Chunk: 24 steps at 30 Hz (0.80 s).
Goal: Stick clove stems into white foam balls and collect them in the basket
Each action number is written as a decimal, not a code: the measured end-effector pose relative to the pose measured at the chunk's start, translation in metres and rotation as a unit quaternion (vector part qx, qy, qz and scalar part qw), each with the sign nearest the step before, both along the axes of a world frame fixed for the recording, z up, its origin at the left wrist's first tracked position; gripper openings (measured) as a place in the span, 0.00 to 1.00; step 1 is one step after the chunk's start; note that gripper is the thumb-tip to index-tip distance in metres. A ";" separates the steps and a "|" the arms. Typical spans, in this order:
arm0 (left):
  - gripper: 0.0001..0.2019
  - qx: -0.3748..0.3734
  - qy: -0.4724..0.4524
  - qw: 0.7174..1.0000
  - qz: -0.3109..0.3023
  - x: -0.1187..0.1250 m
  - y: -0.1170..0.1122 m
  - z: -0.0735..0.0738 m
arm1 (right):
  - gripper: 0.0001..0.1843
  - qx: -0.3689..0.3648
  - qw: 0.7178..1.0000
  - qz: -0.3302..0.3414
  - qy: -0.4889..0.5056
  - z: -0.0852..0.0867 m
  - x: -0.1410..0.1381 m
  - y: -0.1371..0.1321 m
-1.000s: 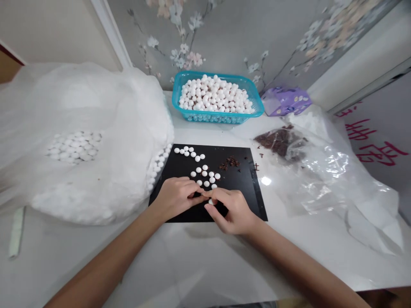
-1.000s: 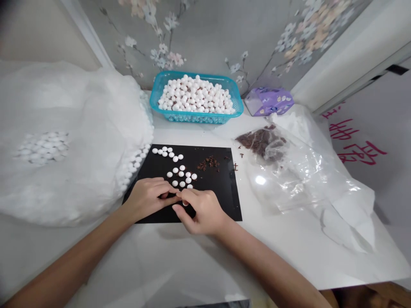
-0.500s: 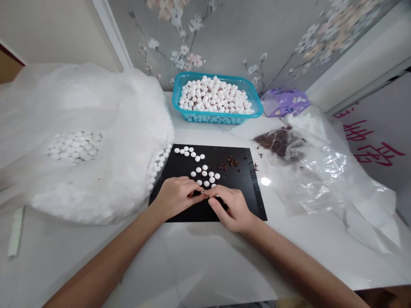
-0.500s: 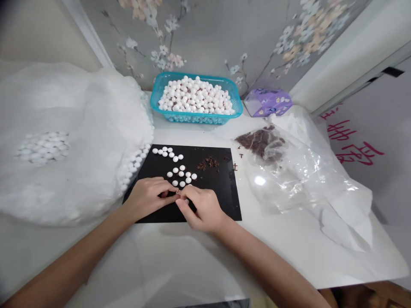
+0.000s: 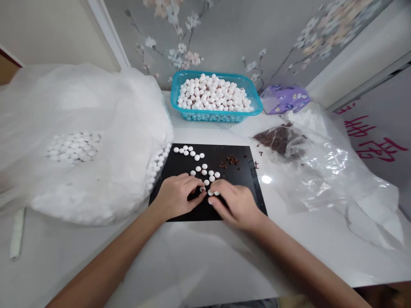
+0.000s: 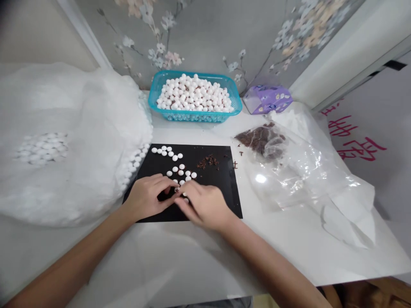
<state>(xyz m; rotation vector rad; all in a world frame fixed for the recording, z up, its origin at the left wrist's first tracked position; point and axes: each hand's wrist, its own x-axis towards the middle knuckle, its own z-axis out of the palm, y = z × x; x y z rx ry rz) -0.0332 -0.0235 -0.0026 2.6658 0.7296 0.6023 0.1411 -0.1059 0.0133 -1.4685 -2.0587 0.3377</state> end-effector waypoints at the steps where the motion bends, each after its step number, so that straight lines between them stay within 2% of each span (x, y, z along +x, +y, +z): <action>1: 0.06 -0.003 0.002 1.000 0.008 0.000 -0.001 0.001 | 0.06 0.015 0.998 -0.063 0.011 -0.003 0.005 0.002; 4: 0.07 -0.006 -0.002 1.000 0.019 0.001 -0.001 0.004 | 0.06 0.016 0.966 -0.255 0.027 -0.013 0.021 0.011; 7: 0.11 0.011 -0.028 0.998 0.058 0.001 0.001 0.005 | 0.08 -0.017 0.945 -0.325 0.020 -0.024 0.028 0.019; 10: 0.18 0.014 0.001 0.997 0.082 0.002 0.006 0.005 | 0.09 -0.028 0.944 -0.330 0.010 -0.028 0.027 0.024; 14: 0.24 0.001 0.073 0.996 0.049 0.004 0.008 0.003 | 0.08 -0.026 0.949 -0.313 0.016 -0.027 0.022 0.025; 17: 0.21 0.015 0.074 0.996 0.053 0.004 0.006 0.003 | 0.07 -0.022 0.951 -0.308 0.023 -0.026 0.021 0.024; 20: 0.15 0.049 0.023 0.994 0.092 0.003 0.006 0.002 | 0.07 -0.015 0.954 -0.298 0.039 -0.026 0.021 0.022; 24: 0.13 0.069 -0.002 0.987 0.147 0.001 0.008 -0.002 | 0.06 -0.009 0.952 -0.300 0.054 -0.028 0.022 0.020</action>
